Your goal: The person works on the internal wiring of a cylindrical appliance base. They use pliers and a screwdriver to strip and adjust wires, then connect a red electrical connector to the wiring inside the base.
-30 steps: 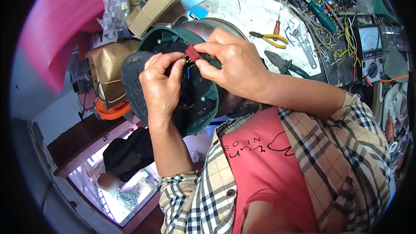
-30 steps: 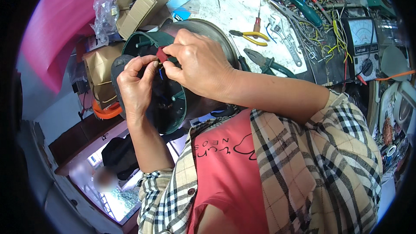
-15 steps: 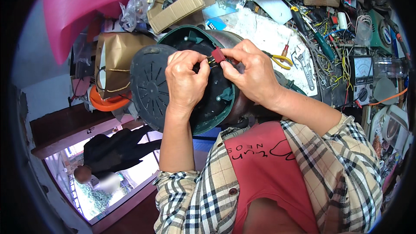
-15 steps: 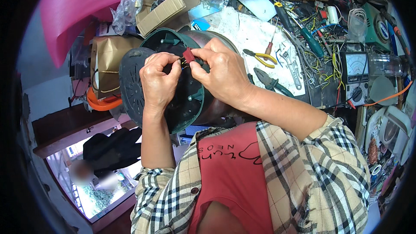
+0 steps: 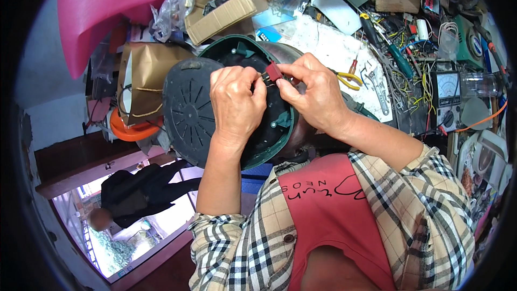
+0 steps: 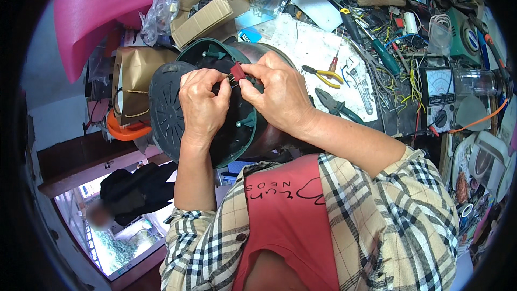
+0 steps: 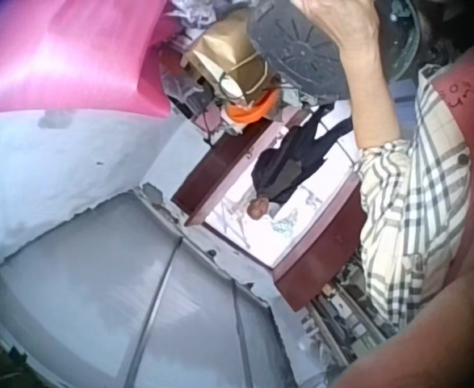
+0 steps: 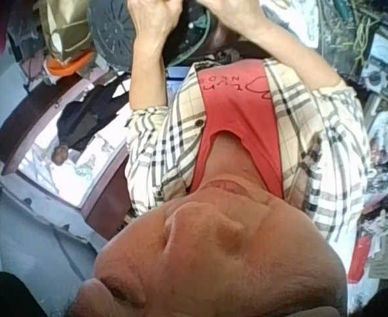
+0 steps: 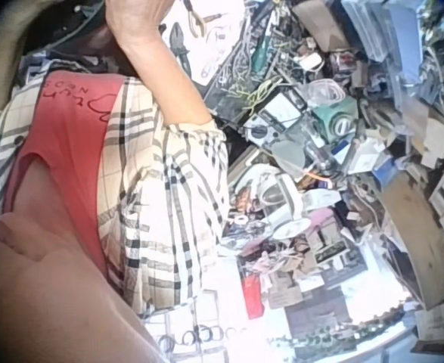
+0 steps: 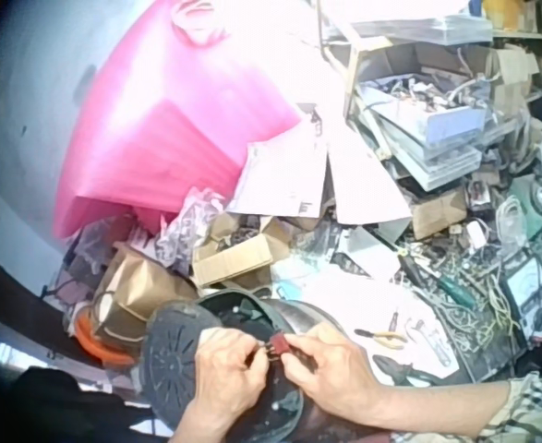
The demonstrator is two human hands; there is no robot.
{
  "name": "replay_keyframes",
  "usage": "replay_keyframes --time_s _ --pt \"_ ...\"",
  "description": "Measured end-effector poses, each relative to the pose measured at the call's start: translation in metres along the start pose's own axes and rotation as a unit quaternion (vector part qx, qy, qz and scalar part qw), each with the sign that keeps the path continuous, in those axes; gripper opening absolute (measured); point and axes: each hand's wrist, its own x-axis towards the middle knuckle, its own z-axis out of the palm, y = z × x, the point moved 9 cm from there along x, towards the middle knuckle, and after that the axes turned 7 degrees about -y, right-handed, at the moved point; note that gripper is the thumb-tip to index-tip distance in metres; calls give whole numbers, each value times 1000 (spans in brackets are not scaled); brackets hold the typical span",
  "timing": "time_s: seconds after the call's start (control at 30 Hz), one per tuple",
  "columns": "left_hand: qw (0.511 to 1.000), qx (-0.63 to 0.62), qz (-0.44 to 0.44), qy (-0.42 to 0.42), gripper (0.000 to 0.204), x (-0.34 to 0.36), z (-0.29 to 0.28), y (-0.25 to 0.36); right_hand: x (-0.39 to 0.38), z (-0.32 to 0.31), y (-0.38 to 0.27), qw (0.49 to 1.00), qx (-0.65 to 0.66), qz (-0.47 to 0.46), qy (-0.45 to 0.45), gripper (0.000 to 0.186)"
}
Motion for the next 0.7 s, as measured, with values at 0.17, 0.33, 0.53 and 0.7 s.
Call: replay_keyframes --time_s 0.17,0.33,0.53,0.7 --pt "1000 -1 -11 -5 7 0 0 -1 0 -1 -1 1000 3 8 -5 28" --pt "1000 1 -22 -10 7 1 0 -1 1 0 0 1000 11 14 -9 27" --pt "999 2 -32 -10 7 1 1 -1 1 -1 0 1000 8 12 -8 27" --pt "999 4 -42 -8 7 0 1 -2 0 0 -1 1000 6 5 -3 28"
